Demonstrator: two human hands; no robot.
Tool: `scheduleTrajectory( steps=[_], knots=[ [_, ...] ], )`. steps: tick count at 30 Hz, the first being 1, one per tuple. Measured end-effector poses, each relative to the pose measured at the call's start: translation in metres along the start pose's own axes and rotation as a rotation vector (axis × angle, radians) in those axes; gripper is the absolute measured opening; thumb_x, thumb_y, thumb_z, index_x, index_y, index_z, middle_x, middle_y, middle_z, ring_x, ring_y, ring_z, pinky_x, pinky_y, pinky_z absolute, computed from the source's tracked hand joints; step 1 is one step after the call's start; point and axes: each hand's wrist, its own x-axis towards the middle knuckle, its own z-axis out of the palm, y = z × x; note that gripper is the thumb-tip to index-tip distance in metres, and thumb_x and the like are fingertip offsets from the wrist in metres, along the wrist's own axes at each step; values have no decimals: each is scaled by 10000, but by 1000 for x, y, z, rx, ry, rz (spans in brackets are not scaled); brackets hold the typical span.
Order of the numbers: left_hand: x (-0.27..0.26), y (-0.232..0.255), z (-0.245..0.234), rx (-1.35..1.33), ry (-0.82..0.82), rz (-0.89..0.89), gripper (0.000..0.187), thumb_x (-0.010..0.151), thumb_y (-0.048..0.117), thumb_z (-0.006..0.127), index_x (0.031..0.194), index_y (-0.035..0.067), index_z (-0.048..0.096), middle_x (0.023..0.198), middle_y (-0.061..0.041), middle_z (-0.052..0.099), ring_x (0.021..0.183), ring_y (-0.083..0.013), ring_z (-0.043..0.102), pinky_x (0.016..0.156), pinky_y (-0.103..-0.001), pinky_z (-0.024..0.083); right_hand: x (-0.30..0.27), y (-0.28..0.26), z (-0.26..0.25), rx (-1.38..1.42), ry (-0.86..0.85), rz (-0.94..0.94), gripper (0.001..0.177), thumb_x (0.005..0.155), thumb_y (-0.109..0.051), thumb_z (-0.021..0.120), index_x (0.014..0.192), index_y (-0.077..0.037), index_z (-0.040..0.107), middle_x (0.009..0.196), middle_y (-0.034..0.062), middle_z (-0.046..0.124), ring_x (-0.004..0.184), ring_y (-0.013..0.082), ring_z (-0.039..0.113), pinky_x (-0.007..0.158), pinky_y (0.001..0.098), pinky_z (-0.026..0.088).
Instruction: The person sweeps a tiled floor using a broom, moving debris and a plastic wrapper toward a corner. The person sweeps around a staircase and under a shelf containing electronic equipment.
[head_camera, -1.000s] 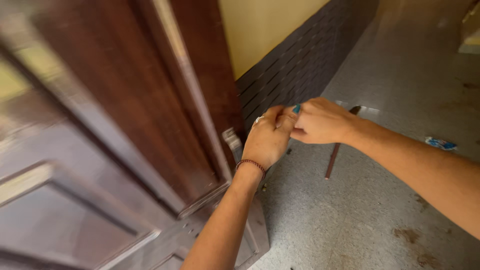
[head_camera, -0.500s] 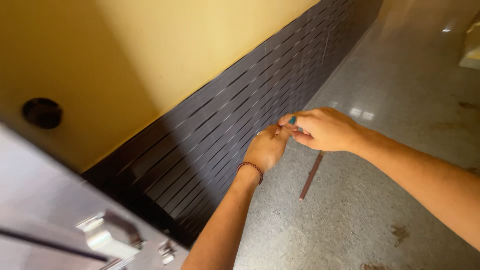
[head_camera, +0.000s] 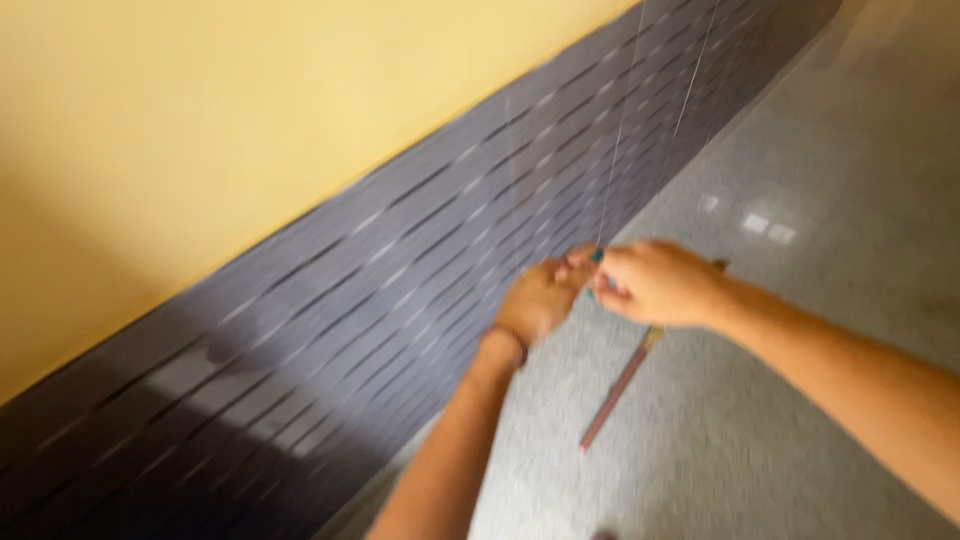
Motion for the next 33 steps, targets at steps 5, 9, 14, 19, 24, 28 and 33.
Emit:
scheduleTrajectory(
  steps=[5, 9, 14, 19, 24, 28, 33],
  knots=[
    [90, 6, 72, -107, 2, -99, 642, 920, 603, 517, 1152, 38, 714, 1206, -196, 730, 1154, -336, 688, 1008, -421, 510, 23, 109, 12, 99, -68, 31, 447, 881, -162, 653, 1322, -211, 597, 715, 33, 729, 521, 162, 670, 519, 351, 557],
    [132, 1, 111, -81, 21, -151, 572, 959, 534, 536, 1219, 43, 674, 1273, -201, 689, 1207, -339, 660, 1041, -422, 500, 40, 166, 28, 14, -339, 142, 347, 960, -186, 609, 1300, -254, 588, 627, 64, 688, 498, 150, 596, 547, 349, 532],
    [169, -35, 155, 4, 85, -196, 427, 993, 297, 490, 1352, 90, 594, 1369, -195, 621, 1239, -371, 615, 1054, -464, 482, 67, 240, 99, 143, -310, -15, 244, 978, -159, 577, 1222, -150, 579, 831, -19, 704, 528, 101, 636, 492, 296, 562],
    [192, -95, 216, 108, 119, -445, 506, 976, 230, 507, 1479, 198, 464, 1419, -166, 555, 1198, -385, 632, 998, -497, 519, 74, 296, 201, 285, -242, -109, 412, 898, -163, 656, 1295, -128, 551, 860, 49, 756, 666, 187, 685, 565, 338, 532],
    [215, -187, 297, 149, -8, -610, 589, 1001, 314, 563, 1531, 173, 346, 1438, -229, 505, 1239, -406, 605, 1041, -494, 521, 63, 323, 311, 290, -560, 14, 457, 936, -134, 584, 1382, -171, 490, 871, 46, 749, 715, 165, 716, 631, 325, 601],
    [204, -277, 374, 79, -89, -713, 637, 1010, 299, 570, 1578, 221, 292, 1479, -251, 441, 1264, -418, 577, 1080, -474, 499, 43, 341, 406, 265, -725, 111, 366, 980, -149, 561, 1344, -135, 538, 896, 39, 751, 752, 199, 741, 680, 375, 594],
    [176, -398, 451, 51, -146, -893, 701, 987, 323, 609, 1575, 184, 253, 1479, -180, 457, 1342, -337, 531, 1094, -453, 493, -1, 371, 546, 317, -715, 208, 313, 958, -184, 591, 1263, -121, 614, 1072, 30, 757, 973, 184, 745, 837, 386, 594]
  ],
)
